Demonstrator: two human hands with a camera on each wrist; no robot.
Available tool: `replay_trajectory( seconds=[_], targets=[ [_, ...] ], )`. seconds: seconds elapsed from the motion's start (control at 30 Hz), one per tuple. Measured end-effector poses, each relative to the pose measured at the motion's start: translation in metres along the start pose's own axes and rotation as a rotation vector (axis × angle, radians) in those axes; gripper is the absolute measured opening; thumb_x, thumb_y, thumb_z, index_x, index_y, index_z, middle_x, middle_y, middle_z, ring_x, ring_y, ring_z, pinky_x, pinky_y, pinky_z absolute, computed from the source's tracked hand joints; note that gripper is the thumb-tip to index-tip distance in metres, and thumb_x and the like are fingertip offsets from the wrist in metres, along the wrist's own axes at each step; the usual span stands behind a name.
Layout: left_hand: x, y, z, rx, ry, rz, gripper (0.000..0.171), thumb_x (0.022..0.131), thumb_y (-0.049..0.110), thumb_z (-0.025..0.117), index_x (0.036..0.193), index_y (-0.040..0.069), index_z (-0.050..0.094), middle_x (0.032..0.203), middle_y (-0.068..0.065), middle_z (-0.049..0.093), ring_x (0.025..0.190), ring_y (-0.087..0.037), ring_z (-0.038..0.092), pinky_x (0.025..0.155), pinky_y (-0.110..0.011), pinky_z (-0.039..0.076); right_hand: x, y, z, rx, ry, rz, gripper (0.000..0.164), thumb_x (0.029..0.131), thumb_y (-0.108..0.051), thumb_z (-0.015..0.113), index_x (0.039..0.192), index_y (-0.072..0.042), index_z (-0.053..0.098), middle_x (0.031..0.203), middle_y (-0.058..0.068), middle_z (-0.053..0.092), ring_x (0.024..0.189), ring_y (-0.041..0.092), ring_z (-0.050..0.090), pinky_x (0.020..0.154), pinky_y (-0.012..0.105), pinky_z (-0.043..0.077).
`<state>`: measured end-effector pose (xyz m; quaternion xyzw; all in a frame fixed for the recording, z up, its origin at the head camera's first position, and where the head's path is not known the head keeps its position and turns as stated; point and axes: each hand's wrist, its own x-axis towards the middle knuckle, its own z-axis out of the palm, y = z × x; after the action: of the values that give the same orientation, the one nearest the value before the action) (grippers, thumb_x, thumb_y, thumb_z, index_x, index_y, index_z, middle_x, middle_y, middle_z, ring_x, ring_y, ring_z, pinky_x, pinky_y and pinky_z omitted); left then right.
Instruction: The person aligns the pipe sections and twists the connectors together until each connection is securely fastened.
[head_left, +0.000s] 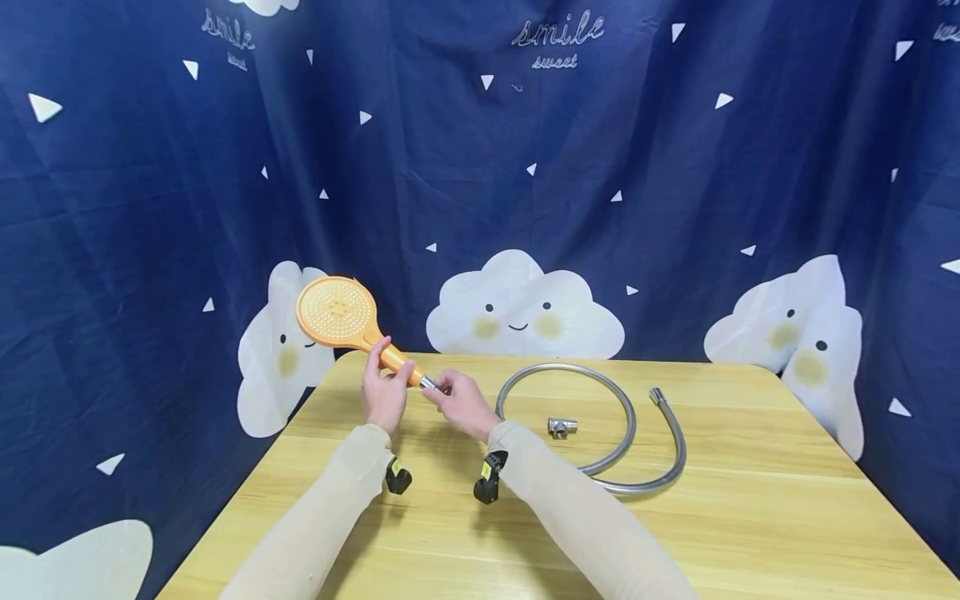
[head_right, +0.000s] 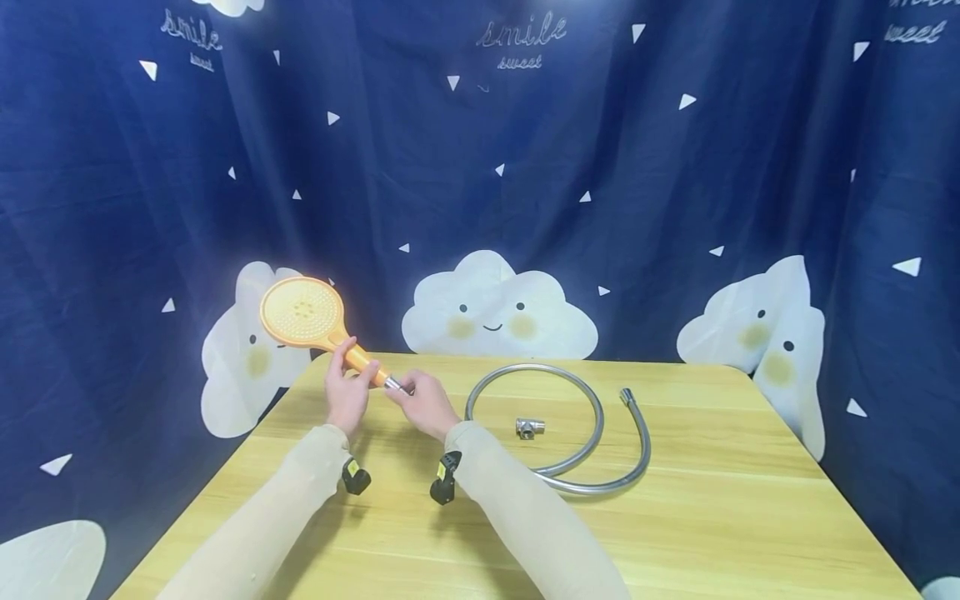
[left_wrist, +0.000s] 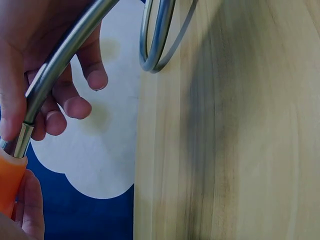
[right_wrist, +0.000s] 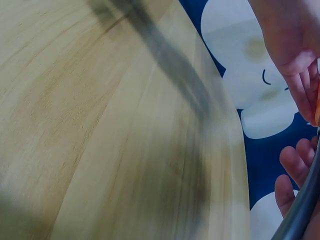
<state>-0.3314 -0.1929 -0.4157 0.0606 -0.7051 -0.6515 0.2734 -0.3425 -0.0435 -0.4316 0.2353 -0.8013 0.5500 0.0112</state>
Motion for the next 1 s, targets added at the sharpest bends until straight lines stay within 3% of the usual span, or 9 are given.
replay_trajectory(
  seconds=[0.2,0.43,0.63,0.7,0.77,0.87,1.0],
  targets=[
    [0.0,-0.002,-0.001,-0.001,0.005,0.005,0.061,0.093,0.006,0.07,0.147,0.024,0.048,0.127,-0.015,0.051,0.087,-0.024,0.06,0.087,-0.05,0.059,-0.001,-0.001,0.0,0.041,-0.052,0.037,0.025,0.102,-0.029,0.059,0.096,-0.006,0.067,0.084,0.002,0.063,0.084,0.035,0.068,0.062,0.025,0.05],
    [-0.001,-0.001,-0.001,-0.008,0.015,0.004,0.061,0.093,0.005,0.07,0.147,0.023,0.049,0.127,-0.015,0.05,0.087,-0.022,0.06,0.083,-0.043,0.061,-0.001,0.001,0.0,-0.1,-0.003,-0.039,0.021,0.094,-0.031,0.071,0.099,-0.011,0.066,0.082,-0.001,0.062,0.068,0.011,0.054,0.057,0.022,0.045],
    [-0.006,0.008,-0.003,-0.017,-0.024,-0.012,0.061,0.094,0.005,0.069,0.149,0.018,0.047,0.132,-0.019,0.049,0.086,-0.02,0.059,0.073,-0.024,0.06,0.001,0.001,0.002,-0.096,-0.001,-0.03,0.017,0.097,-0.026,0.068,0.091,-0.011,0.063,0.075,-0.004,0.057,0.063,0.008,0.05,0.053,0.022,0.042],
    [-0.005,0.008,-0.003,-0.013,-0.026,-0.017,0.061,0.094,0.005,0.068,0.15,0.018,0.046,0.132,-0.019,0.049,0.087,-0.02,0.059,0.075,-0.026,0.061,0.001,0.0,0.002,-0.067,-0.011,-0.012,0.018,0.098,-0.026,0.067,0.09,-0.011,0.063,0.075,-0.002,0.059,0.063,0.009,0.051,0.053,0.022,0.043],
    [-0.001,-0.002,-0.002,-0.01,-0.014,-0.004,0.06,0.094,0.006,0.069,0.149,0.022,0.047,0.132,-0.017,0.05,0.088,-0.021,0.059,0.081,-0.036,0.061,0.001,-0.001,0.002,-0.037,-0.021,0.007,0.019,0.099,-0.027,0.066,0.09,-0.01,0.063,0.079,0.004,0.063,0.065,0.012,0.055,0.053,0.023,0.044],
    [0.0,-0.003,-0.001,-0.006,-0.001,0.003,0.06,0.094,0.006,0.069,0.147,0.024,0.048,0.131,-0.015,0.051,0.091,-0.024,0.06,0.088,-0.049,0.059,0.001,-0.003,0.001,-0.009,-0.025,0.019,0.02,0.099,-0.027,0.065,0.09,-0.01,0.063,0.086,0.016,0.067,0.07,0.02,0.06,0.054,0.024,0.043],
    [-0.001,-0.004,-0.001,-0.018,0.004,-0.008,0.061,0.094,0.005,0.069,0.147,0.025,0.047,0.132,-0.014,0.051,0.094,-0.027,0.06,0.092,-0.053,0.057,0.0,-0.003,0.002,0.005,-0.022,0.027,0.021,0.099,-0.028,0.065,0.09,-0.009,0.066,0.083,0.012,0.068,0.073,0.022,0.064,0.056,0.024,0.044]
  ],
)
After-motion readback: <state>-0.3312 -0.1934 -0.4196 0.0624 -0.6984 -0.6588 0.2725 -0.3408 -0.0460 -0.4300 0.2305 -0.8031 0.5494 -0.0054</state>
